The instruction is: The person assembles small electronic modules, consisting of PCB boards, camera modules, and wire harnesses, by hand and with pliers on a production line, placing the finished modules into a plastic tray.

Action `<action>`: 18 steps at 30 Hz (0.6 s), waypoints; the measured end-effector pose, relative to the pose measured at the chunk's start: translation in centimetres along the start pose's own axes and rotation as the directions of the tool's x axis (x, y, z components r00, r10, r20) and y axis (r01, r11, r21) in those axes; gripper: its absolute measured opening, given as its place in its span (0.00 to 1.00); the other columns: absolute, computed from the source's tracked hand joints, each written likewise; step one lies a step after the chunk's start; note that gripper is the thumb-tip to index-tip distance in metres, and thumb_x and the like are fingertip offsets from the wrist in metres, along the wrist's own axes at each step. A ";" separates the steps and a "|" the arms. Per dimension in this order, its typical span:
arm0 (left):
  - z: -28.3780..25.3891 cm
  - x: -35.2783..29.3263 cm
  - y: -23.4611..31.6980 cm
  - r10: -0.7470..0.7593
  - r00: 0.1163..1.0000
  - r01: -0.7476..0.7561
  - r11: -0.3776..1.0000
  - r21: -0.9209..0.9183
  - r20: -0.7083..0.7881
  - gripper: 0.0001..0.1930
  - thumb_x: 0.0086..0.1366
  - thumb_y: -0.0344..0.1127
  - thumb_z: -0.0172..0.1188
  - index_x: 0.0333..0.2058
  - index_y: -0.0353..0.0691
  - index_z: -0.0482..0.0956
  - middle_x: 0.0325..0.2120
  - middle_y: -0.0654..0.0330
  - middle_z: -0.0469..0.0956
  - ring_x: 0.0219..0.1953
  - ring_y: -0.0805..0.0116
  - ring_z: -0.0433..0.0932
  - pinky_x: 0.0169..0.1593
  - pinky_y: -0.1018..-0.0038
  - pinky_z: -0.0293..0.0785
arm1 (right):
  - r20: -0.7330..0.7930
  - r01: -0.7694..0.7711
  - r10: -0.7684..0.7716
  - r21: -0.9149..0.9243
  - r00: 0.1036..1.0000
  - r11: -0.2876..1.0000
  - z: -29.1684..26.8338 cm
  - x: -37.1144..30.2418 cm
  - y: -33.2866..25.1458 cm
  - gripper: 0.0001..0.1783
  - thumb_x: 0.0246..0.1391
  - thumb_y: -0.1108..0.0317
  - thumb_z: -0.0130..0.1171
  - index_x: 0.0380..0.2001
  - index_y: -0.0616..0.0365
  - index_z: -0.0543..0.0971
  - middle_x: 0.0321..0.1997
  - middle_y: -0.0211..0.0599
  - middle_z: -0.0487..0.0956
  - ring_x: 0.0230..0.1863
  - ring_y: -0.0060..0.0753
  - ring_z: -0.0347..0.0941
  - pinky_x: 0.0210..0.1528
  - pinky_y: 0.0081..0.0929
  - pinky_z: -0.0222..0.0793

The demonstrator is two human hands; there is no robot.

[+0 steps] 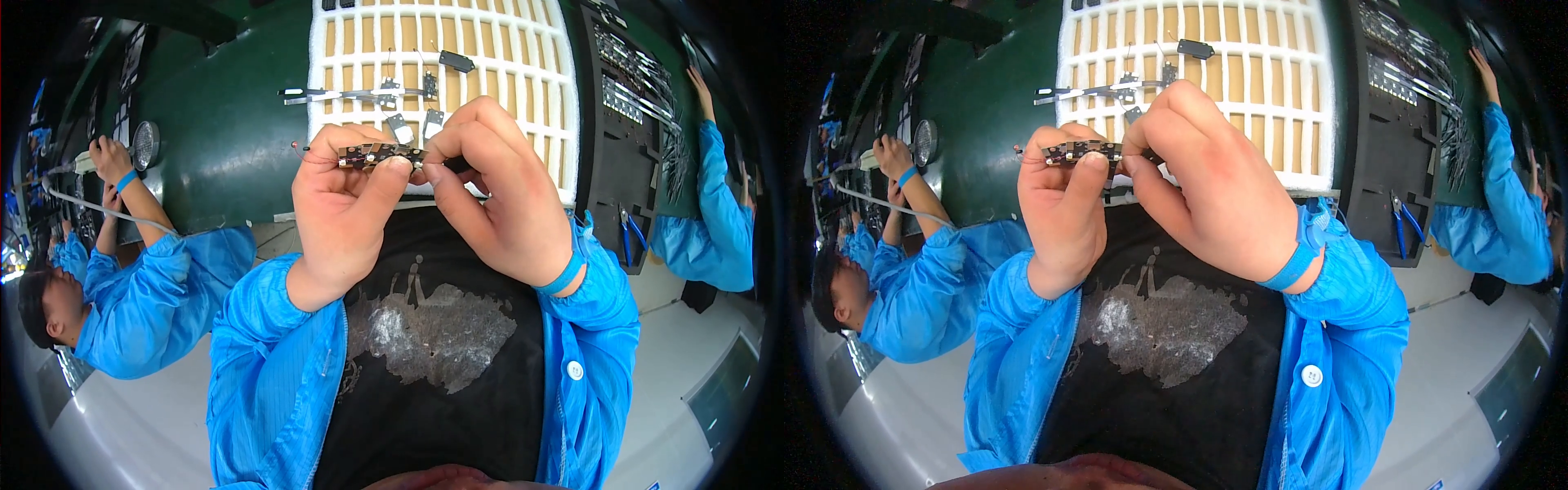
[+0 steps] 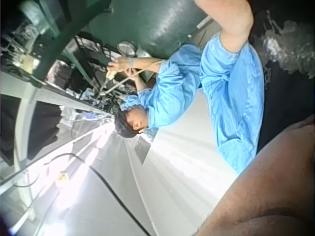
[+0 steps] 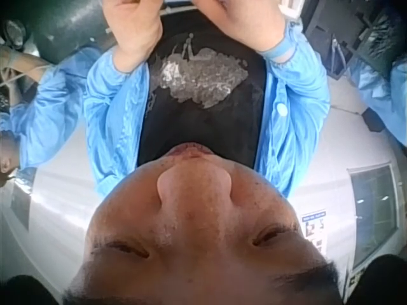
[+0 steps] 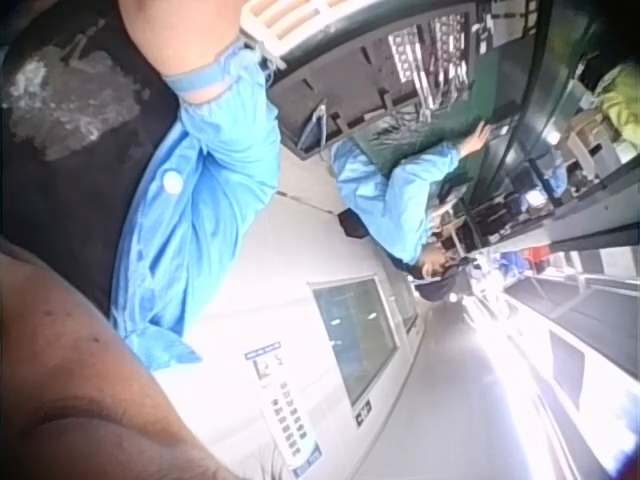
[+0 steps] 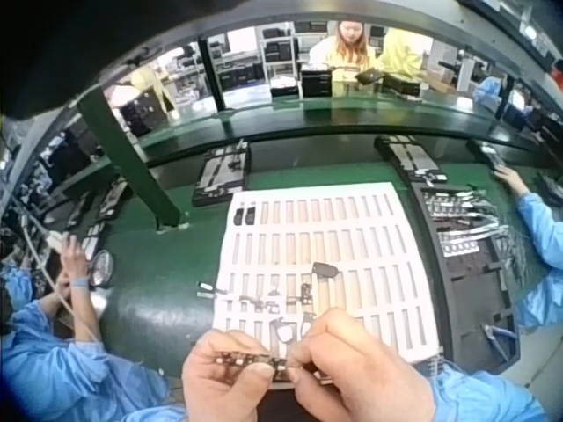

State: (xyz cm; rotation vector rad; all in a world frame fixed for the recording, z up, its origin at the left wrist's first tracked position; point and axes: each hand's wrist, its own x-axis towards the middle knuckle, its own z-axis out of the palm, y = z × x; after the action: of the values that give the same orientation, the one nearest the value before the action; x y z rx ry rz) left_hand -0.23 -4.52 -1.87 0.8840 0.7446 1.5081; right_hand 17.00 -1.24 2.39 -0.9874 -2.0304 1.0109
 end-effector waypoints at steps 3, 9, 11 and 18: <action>-0.2 0.0 -0.3 0.074 0.995 -0.076 0.997 0.025 0.061 0.10 0.63 0.16 0.55 0.40 0.35 0.68 0.37 0.56 0.74 0.38 0.72 0.79 0.44 0.74 0.79 | -0.043 -0.019 0.023 0.092 0.999 0.996 0.5 -0.1 0.0 0.06 0.53 0.83 0.56 0.34 0.63 0.73 0.38 0.35 0.68 0.34 0.23 0.69 0.33 0.17 0.69; -0.3 -0.5 -0.7 0.153 0.987 -0.157 0.977 0.145 0.041 0.11 0.62 0.15 0.57 0.40 0.34 0.68 0.38 0.56 0.73 0.38 0.76 0.75 0.44 0.79 0.75 | -0.086 -0.049 0.063 0.163 0.994 0.985 0.9 -0.5 0.2 0.05 0.53 0.81 0.57 0.33 0.62 0.74 0.36 0.33 0.68 0.32 0.21 0.66 0.29 0.15 0.64; -0.5 -0.4 -1.0 0.209 0.977 -0.214 0.957 0.197 0.046 0.11 0.61 0.15 0.57 0.40 0.34 0.68 0.38 0.56 0.73 0.38 0.76 0.74 0.44 0.79 0.74 | -0.095 -0.046 0.064 0.178 0.993 0.983 1.1 -0.4 0.5 0.05 0.53 0.82 0.57 0.33 0.62 0.74 0.36 0.33 0.68 0.32 0.21 0.66 0.29 0.15 0.64; -0.8 -0.5 -0.7 0.221 0.971 -0.237 0.940 0.247 0.092 0.11 0.62 0.16 0.58 0.40 0.35 0.69 0.39 0.56 0.73 0.37 0.77 0.74 0.43 0.80 0.73 | -0.135 0.006 0.020 0.190 0.991 0.982 1.5 -0.5 0.2 0.06 0.52 0.82 0.58 0.33 0.62 0.74 0.36 0.34 0.69 0.33 0.23 0.69 0.29 0.17 0.65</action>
State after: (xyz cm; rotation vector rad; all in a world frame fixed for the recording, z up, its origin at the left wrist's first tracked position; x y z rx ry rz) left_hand -0.60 -4.87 -2.93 1.2432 0.8249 1.6012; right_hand 16.10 -2.09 1.33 -0.9363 -1.7842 1.0885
